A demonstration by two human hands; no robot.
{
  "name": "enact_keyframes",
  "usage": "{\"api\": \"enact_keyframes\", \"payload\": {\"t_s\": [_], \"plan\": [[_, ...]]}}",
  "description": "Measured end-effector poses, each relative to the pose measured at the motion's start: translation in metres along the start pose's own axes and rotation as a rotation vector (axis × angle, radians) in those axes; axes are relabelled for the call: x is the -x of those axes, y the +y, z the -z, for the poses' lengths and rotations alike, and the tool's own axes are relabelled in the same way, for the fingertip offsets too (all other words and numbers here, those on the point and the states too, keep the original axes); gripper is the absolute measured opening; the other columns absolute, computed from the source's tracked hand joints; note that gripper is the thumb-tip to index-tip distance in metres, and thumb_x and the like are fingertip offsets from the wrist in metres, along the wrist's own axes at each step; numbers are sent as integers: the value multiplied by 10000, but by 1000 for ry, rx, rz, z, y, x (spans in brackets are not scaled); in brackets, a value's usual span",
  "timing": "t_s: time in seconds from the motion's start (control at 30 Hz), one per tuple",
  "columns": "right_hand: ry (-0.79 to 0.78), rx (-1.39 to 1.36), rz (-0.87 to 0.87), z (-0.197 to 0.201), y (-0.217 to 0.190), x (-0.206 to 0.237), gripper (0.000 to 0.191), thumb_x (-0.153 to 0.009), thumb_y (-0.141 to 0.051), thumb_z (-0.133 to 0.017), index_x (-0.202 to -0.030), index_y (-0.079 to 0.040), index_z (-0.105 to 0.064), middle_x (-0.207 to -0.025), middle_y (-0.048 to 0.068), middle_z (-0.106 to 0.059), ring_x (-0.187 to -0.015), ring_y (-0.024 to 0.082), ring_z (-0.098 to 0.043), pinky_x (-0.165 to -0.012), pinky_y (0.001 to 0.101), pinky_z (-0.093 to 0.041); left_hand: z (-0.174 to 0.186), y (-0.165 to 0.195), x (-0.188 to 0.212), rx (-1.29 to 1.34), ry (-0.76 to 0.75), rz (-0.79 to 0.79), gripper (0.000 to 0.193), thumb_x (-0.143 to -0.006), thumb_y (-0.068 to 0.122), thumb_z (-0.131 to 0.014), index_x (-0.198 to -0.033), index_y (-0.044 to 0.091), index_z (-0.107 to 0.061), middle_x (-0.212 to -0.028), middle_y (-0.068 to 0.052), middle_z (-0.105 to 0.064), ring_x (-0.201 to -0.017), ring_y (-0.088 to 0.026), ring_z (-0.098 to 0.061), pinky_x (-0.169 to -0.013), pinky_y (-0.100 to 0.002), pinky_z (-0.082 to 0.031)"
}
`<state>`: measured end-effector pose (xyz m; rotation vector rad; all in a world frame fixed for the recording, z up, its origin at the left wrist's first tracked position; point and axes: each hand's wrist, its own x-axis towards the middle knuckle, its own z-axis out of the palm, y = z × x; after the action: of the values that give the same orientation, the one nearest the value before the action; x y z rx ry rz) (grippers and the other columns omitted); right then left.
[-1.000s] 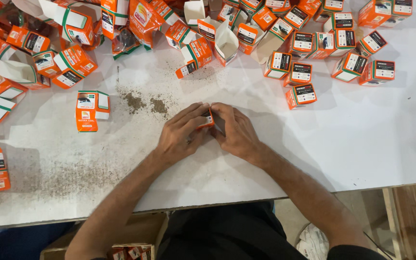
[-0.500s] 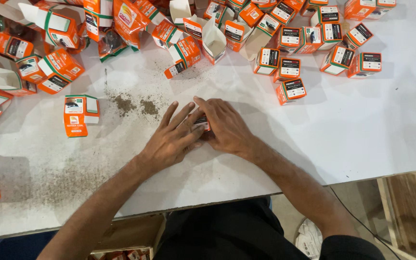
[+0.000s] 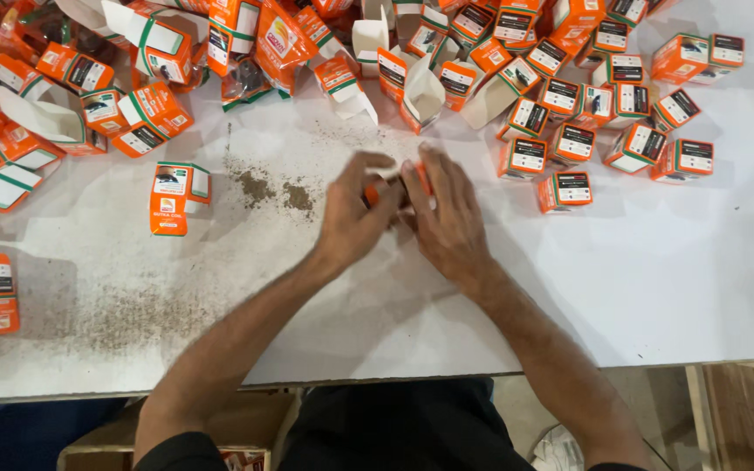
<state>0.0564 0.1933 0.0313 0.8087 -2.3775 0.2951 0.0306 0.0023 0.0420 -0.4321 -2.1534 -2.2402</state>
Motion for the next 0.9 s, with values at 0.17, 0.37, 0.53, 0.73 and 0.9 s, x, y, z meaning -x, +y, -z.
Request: {"api": "enact_keyframes", "payload": {"t_s": [0.17,0.37,0.53,0.73,0.9], "plan": [[-63,-761,-260,-14,-14,3,668,-940,-76,-743,-1427,10,-295,-1535,210,-465,-1400,362,-524,-1161,426,-461,72,-2,-33,-409,144,-148,95,-1080,100,-600,-1070,9,-623,-736,-42,-692,-614,-175,-655,-539,-346,-498],[-203,-866,-328,-17,-14,4,621,-954,-123,-754,-1397,-20,-331,-1466,194,-496,-1253,286,-603,-1044,394,-521,162,-25,-113,-1422,259,-386,720,-771,145,-776,-1427,6,-515,-1302,-253,-508,-1109,-473,-538,-829,-603,-501],[-257,-854,-419,-15,-10,5,673,-918,-168,-817,-1386,-38,-352,-1293,163,-581,-1178,276,-648,-991,388,-548,165,-24,-82,-1200,-42,-321,385,-831,131,-777,-1197,81,-666,-1372,-308,-481,-1193,-502,-570,-944,-560,-517],[-221,-909,-512,-14,-12,4,657,-831,-217,-890,-1313,-15,-491,-1217,137,-711,-1135,233,-721,-965,370,-588,133,-5,-6,-932,-236,-115,366,-712,121,-879,-1019,66,-687,-1195,-255,-615,-967,-395,-700,-836,-453,-562],[-97,-733,-357,-15,-14,4,651,-701,-153,-927,-1262,-3,-631,-1276,185,-655,-1164,302,-659,-962,391,-566,68,7,42,-614,47,-472,393,-794,-48,-814,-1124,50,-624,-1231,-223,-618,-978,-322,-716,-801,-368,-615]]}}
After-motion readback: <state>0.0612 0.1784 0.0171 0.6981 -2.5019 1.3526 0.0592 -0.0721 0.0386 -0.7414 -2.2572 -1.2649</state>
